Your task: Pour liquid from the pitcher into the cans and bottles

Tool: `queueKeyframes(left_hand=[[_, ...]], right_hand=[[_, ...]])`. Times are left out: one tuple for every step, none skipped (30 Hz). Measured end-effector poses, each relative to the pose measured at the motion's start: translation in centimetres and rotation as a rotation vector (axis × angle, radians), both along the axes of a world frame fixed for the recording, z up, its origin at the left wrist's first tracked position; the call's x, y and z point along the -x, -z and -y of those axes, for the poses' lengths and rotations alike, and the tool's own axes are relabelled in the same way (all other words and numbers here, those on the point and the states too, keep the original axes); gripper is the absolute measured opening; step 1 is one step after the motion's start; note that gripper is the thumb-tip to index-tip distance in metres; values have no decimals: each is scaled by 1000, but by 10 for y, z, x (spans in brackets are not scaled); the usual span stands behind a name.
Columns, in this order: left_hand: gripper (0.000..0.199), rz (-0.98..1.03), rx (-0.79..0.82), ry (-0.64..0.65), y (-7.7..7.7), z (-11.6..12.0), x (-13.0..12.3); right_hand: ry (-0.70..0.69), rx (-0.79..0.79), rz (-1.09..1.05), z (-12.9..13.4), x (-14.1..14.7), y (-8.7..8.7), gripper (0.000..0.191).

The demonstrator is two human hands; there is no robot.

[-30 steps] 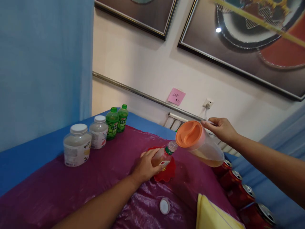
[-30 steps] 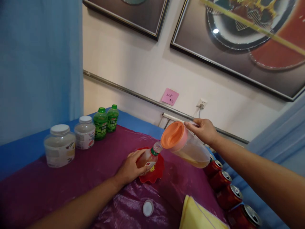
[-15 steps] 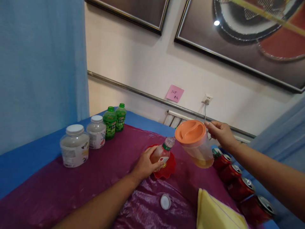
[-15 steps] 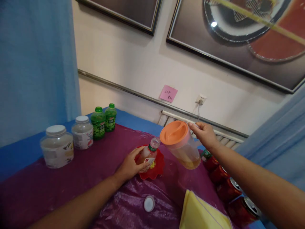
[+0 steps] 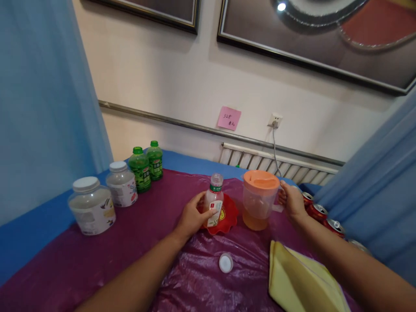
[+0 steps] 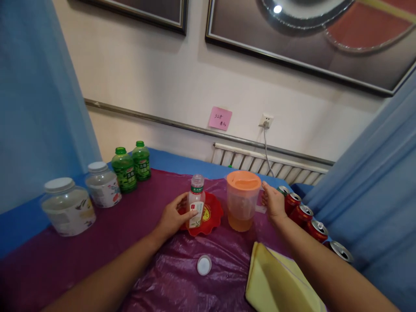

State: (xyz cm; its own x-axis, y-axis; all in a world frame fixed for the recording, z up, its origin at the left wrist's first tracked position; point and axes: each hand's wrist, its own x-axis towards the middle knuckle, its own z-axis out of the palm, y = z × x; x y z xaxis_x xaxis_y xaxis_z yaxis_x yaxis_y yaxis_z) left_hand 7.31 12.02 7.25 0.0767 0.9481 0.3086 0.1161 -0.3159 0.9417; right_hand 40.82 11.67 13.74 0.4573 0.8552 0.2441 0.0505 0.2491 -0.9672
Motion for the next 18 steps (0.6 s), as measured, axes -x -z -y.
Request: queueKeyframes(left_hand=[[69, -12, -4, -2, 0, 0, 0], [69, -26, -10, -2, 0, -1, 0], [70, -39, -15, 0, 1, -1, 0], [71, -49, -19, 3, 1, -2, 0], [72, -58, -23, 3, 2, -2, 0], [73, -67, -26, 2, 2, -3, 0], [73, -79, -30, 0, 3, -4, 0], [73, -92, -37, -4, 3, -4, -1], [73, -108, -44, -8, 2, -4, -1], [73, -120, -51, -13, 1, -4, -1], [73, -128, -56, -19, 0, -4, -2], [73, -134, -61, -24, -2, -4, -2], [72, -138, -63, -28, -4, -4, -2], [71, -143, -64, -29, -5, -4, -3], [71, -149, -65, -29, -6, -4, -3], [71, -154, -65, -28, -6, -4, -3], [72, -159, -64, -26, -6, -4, -3], [74, -158, -64, -30, -5, -5, -3]], right_hand=[[5, -5, 0, 1, -1, 4, 55], [9, -9, 3, 2, -3, 7, 55], [11, -14, 6, 4, -4, 9, 55], [14, -17, 12, 6, -6, 12, 56], [17, -20, 19, 8, -8, 13, 56], [24, -22, 28, 11, -9, 15, 57], [34, -24, 37, 15, -11, 17, 57], [45, -25, 48, 19, -12, 19, 56], [55, -25, 60, 23, -14, 20, 55], [60, -23, 73, 26, -15, 21, 54], [58, -20, 86, 30, -18, 22, 54], [56, -17, 98, 33, -20, 23, 53], [57, -18, 108, 36, -23, 23, 50], [73, -21, 110, 39, -26, 23, 48], [114, -43, 107, 44, -29, 22, 45], [178, -90, 106, 49, -30, 22, 43], [248, -159, 120, 57, -29, 21, 41], [293, -233, 164, 66, -25, 21, 37]])
